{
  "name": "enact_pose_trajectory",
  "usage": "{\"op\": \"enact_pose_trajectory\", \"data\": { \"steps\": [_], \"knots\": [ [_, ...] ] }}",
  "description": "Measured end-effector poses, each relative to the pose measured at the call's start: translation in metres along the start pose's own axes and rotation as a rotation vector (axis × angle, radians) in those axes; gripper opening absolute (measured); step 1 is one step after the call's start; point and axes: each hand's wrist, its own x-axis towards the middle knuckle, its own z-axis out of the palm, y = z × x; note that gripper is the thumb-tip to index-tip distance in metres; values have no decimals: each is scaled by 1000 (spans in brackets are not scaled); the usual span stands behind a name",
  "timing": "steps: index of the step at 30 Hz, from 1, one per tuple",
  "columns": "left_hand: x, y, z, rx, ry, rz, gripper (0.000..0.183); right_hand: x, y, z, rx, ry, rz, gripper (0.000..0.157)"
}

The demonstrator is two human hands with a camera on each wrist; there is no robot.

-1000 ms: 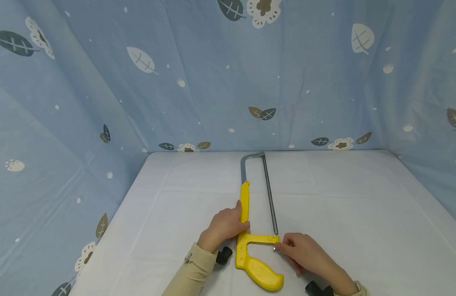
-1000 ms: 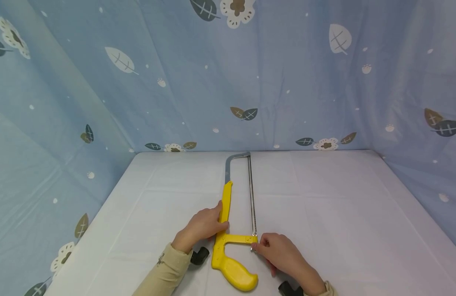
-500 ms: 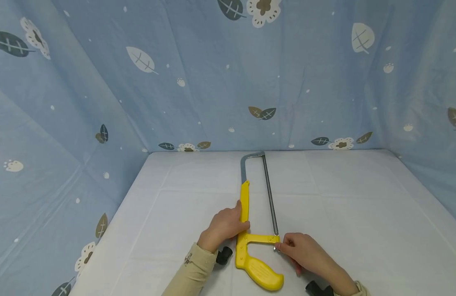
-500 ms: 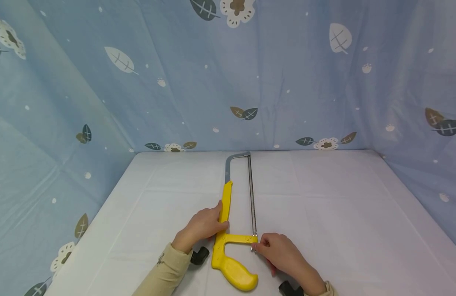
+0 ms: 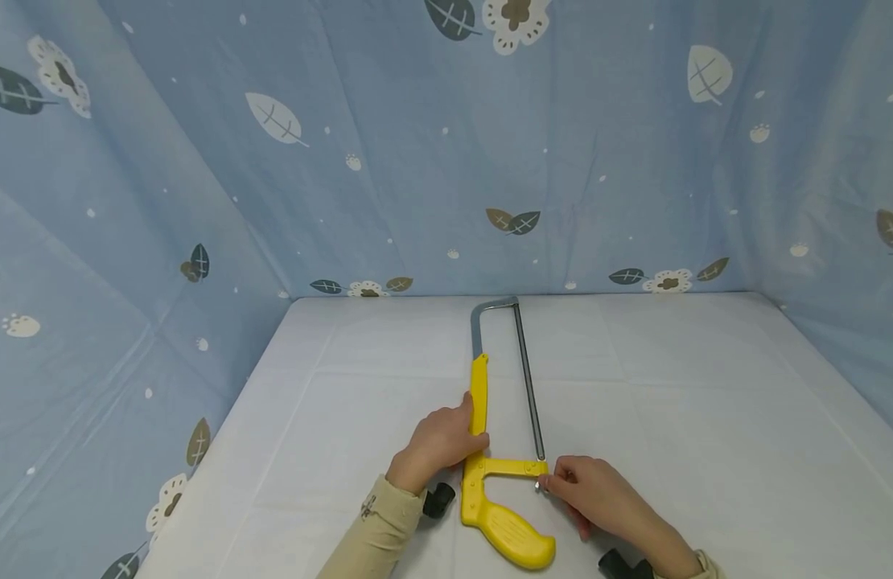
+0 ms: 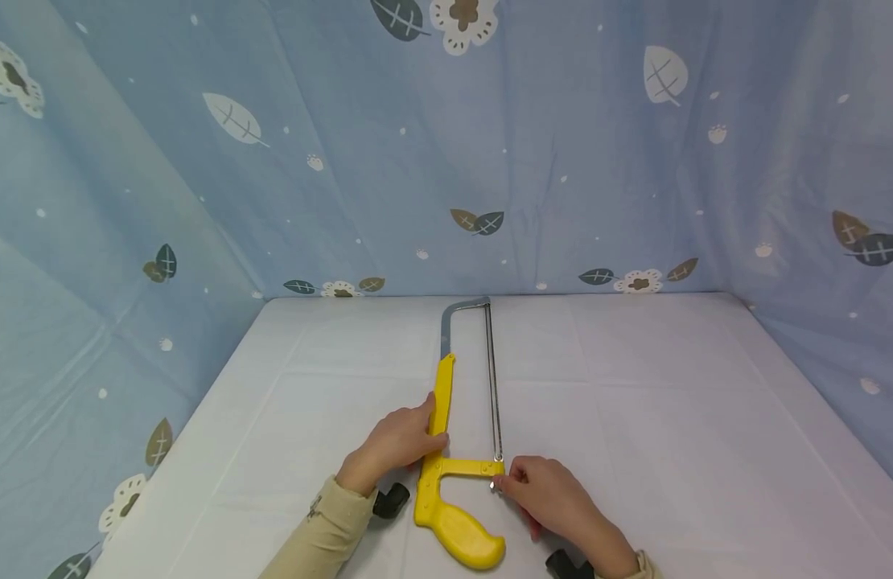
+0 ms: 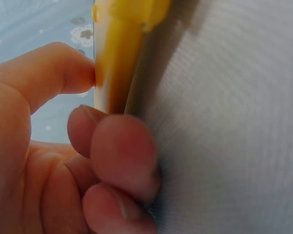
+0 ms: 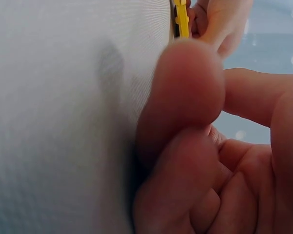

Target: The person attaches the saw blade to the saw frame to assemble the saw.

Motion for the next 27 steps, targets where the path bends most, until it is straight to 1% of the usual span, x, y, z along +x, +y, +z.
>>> {"op": "enact_pose_trajectory", "data": {
  "steps": [17,27],
  "knots": [
    [1,-2,2,-9,-5,-4,77,0,-2,0,-53,-8,9,41],
    [2,-2,1,1,2,0,77,1,-3,1,-80,-2,-4,41]
  ]
}}
